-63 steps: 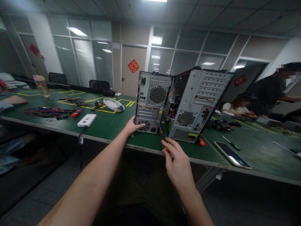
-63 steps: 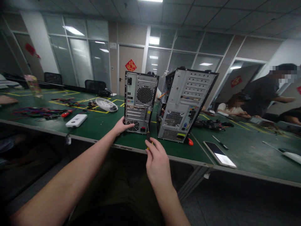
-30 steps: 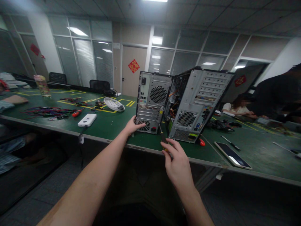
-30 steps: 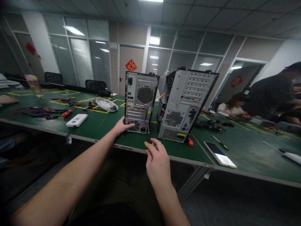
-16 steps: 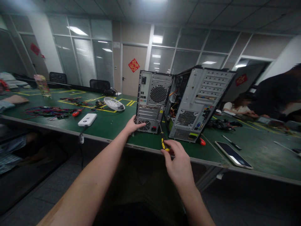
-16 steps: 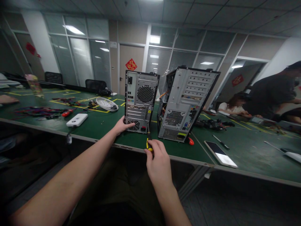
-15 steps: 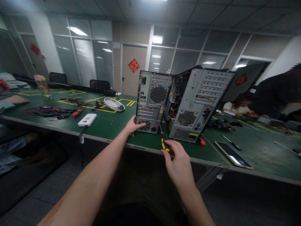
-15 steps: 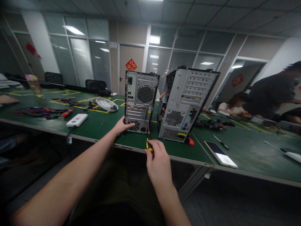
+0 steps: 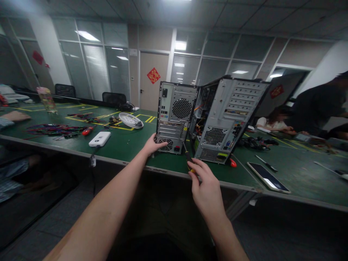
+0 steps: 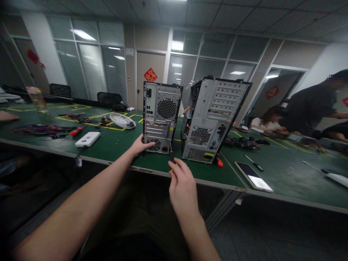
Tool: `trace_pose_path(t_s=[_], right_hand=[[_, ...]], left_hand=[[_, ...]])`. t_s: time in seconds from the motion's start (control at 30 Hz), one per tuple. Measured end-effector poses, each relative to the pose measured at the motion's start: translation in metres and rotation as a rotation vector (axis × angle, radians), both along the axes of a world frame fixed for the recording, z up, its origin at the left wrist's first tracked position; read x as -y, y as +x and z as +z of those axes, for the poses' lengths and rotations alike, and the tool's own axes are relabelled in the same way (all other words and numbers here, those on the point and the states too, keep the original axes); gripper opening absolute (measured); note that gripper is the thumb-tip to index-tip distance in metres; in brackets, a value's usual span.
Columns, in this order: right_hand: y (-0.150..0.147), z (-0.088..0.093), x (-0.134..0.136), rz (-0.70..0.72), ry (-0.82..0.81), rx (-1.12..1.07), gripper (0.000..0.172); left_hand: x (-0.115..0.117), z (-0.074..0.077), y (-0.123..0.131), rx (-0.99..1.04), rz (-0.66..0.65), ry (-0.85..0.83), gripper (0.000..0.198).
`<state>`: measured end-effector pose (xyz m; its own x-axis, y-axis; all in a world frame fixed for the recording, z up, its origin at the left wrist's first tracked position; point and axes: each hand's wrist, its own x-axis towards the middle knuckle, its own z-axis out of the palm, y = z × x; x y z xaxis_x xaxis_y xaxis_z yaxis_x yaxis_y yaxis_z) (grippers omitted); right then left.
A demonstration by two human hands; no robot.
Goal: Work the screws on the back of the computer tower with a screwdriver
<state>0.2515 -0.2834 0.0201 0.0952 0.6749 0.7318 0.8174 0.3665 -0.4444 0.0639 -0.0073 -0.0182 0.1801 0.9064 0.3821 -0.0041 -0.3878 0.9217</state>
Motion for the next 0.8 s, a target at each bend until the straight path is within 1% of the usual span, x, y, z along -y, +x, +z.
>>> trace_pose_path(t_s=[0.17, 0.23, 0.4, 0.53, 0.63, 0.8], right_hand=[[-0.0004, 0.0000, -0.0018, 0.010, -0.025, -0.066, 0.026], [-0.0009, -0.0002, -0.0023, 0.014, -0.033, -0.080, 0.026], [-0.0001, 0.0002, -0.0006, -0.021, -0.021, -0.014, 0.029], [0.0004, 0.0017, 0.0007, -0.022, -0.014, 0.005, 0.031], [-0.0011, 0.0025, 0.0002, 0.002, -0.008, -0.037, 0.026], [-0.0031, 0.0022, -0.0013, 0.015, -0.038, -0.116, 0.024]], left_hand=[[0.0004, 0.0003, 0.0004, -0.010, -0.001, 0.009, 0.092], [-0.0003, -0.0003, 0.0004, -0.012, -0.001, 0.008, 0.093], [-0.0014, -0.0011, -0.0002, -0.009, 0.008, 0.009, 0.094], [-0.0007, -0.0008, -0.0012, -0.021, 0.009, 0.011, 0.093], [-0.0008, -0.0011, -0.0009, -0.021, 0.010, 0.011, 0.094], [-0.0021, -0.0020, 0.0000, -0.025, 0.018, 0.011, 0.092]])
